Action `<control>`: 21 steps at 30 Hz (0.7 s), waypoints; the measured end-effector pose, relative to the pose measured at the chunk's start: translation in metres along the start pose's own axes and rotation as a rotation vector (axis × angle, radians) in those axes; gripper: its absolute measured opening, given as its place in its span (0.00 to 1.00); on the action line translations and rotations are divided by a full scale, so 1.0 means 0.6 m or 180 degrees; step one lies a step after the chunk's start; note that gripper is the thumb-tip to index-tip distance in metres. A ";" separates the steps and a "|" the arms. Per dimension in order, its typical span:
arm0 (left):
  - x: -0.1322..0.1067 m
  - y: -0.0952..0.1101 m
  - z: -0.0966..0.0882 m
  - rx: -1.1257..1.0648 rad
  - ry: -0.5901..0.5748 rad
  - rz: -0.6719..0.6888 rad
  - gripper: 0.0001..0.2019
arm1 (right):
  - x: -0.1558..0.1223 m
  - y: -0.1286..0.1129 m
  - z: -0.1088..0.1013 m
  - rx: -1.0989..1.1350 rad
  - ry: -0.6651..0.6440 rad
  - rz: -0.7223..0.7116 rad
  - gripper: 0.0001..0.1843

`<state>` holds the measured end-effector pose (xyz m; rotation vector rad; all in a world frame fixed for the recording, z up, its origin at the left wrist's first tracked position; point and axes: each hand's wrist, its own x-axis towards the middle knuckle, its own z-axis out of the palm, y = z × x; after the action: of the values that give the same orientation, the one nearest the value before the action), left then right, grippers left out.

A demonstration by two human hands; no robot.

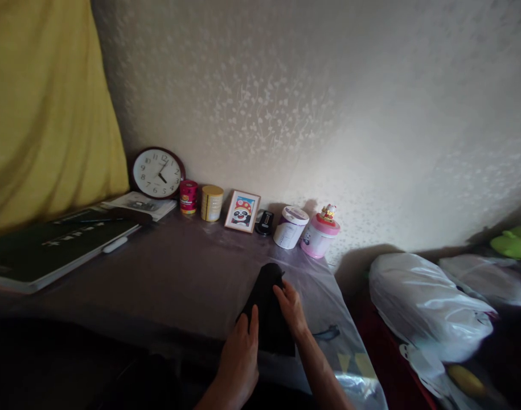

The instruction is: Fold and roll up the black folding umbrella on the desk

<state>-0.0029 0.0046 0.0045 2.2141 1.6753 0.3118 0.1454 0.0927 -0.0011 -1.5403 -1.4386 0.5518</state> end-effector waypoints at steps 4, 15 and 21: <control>0.002 -0.004 0.004 -0.0051 0.0044 0.0031 0.43 | 0.009 0.004 0.018 -0.0180 0.0061 0.0020 0.22; 0.004 -0.014 0.018 0.0008 0.0262 0.0107 0.40 | 0.024 -0.026 0.035 -0.1076 -0.0444 -0.0078 0.19; 0.008 -0.026 0.043 0.0227 0.0566 0.0229 0.35 | 0.015 -0.040 0.039 -0.0464 -0.1118 -0.0071 0.16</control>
<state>-0.0057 0.0096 -0.0252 2.3639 1.7230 0.4878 0.1154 0.1062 0.0105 -1.5936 -1.7930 0.7456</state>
